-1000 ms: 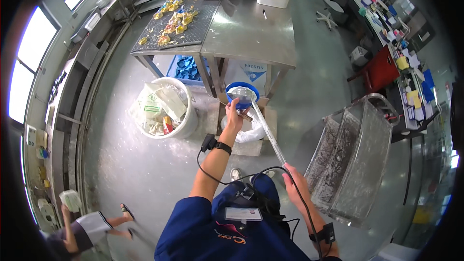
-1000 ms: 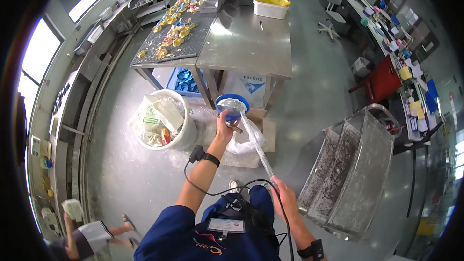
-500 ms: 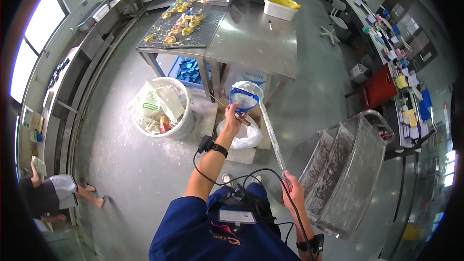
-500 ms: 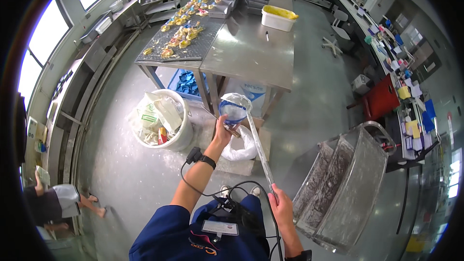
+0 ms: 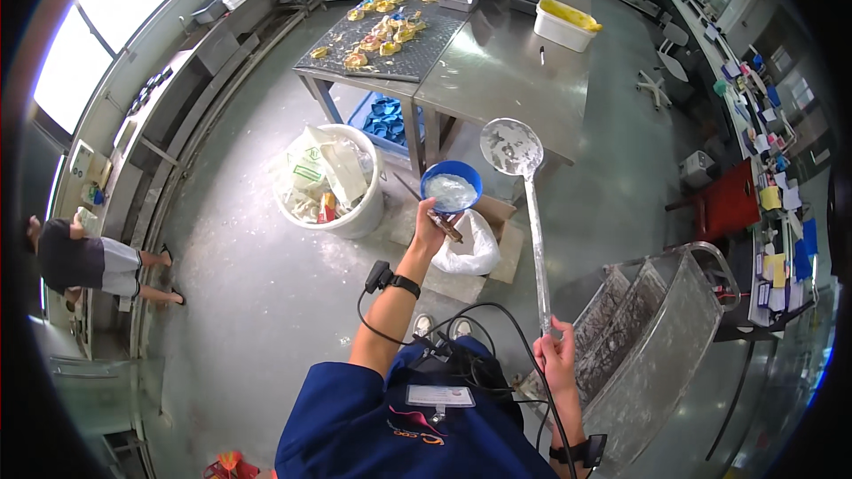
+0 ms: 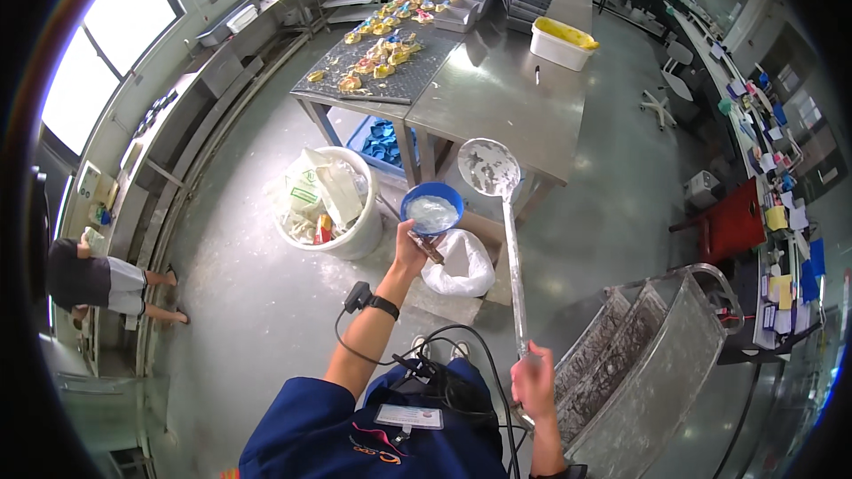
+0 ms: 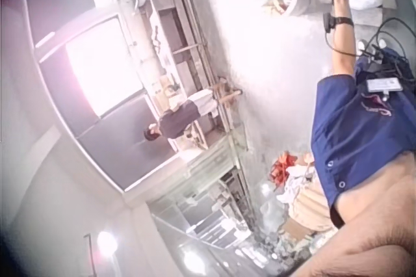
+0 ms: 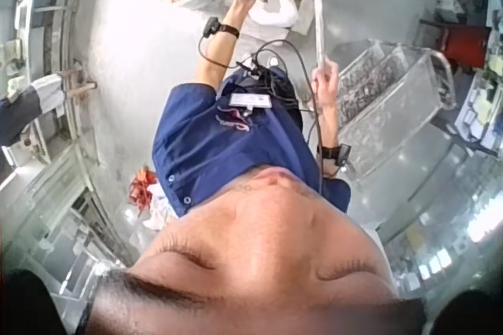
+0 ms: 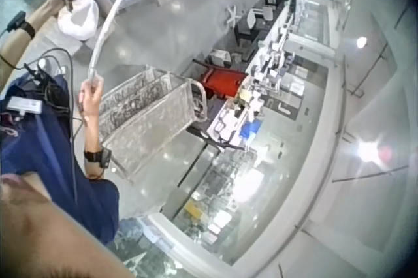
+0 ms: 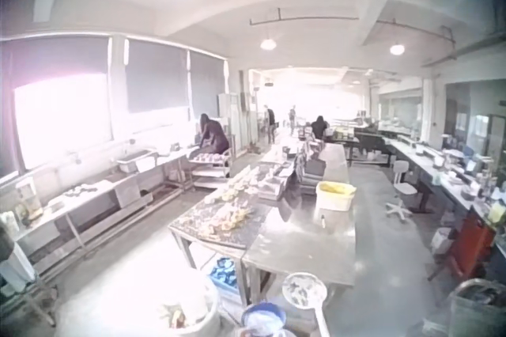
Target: Carry containers to a workstation, scoop white powder from a bag into a bowl, and stir it at a sink.
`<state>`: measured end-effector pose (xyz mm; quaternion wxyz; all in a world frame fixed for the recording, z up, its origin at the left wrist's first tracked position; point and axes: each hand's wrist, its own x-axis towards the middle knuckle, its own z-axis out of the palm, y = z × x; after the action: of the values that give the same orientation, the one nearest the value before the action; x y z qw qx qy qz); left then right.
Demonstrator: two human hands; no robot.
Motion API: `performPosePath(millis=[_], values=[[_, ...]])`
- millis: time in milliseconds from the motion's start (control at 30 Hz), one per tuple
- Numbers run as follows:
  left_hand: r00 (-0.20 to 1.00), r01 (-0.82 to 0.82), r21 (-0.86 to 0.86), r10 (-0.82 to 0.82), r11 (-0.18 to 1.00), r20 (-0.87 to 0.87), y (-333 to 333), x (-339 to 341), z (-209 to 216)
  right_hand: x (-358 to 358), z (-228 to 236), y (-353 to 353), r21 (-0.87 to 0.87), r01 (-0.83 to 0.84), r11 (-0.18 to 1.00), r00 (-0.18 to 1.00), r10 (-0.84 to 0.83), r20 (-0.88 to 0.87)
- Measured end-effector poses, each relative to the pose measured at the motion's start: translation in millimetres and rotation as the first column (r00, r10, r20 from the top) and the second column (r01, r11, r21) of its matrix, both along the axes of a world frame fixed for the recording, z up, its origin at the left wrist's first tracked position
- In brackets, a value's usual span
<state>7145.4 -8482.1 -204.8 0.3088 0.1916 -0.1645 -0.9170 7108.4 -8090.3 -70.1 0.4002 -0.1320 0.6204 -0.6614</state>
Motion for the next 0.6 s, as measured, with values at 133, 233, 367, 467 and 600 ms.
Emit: performPosePath(millis=[133, 233, 367, 467, 600], values=[[0.995, -0.098, -0.049, 0.099, 0.994, 0.015, 11.7, 10.6, 14.8, -37.0, -11.0, -2.6, 0.136, -0.024, 0.990, 1.000, 0.022, 0.018], [0.981, -0.194, -0.061, 0.195, 0.979, 0.019, 18.6, 25.8, 21.0, -54.7, -32.2, -15.0, 0.249, -0.081, 0.965, 0.997, 0.078, 0.025], [0.961, -0.263, -0.074, 0.268, 0.962, 0.065, 32.4, 35.5, 45.4, -76.8, -82.8, -24.2, 0.423, -0.130, 0.897, 0.991, 0.099, 0.095], [0.943, -0.325, -0.066, 0.329, 0.944, 0.060, 39.0, 55.2, 43.6, -86.2, -123.1, -33.3, 0.462, -0.174, 0.870, 0.984, 0.136, 0.113], [0.881, -0.451, -0.084, 0.458, 0.889, 0.116, 50.8, 84.7, 49.5, -101.7, -156.8, -55.6, 0.496, -0.265, 0.827, 0.964, 0.234, 0.125]])
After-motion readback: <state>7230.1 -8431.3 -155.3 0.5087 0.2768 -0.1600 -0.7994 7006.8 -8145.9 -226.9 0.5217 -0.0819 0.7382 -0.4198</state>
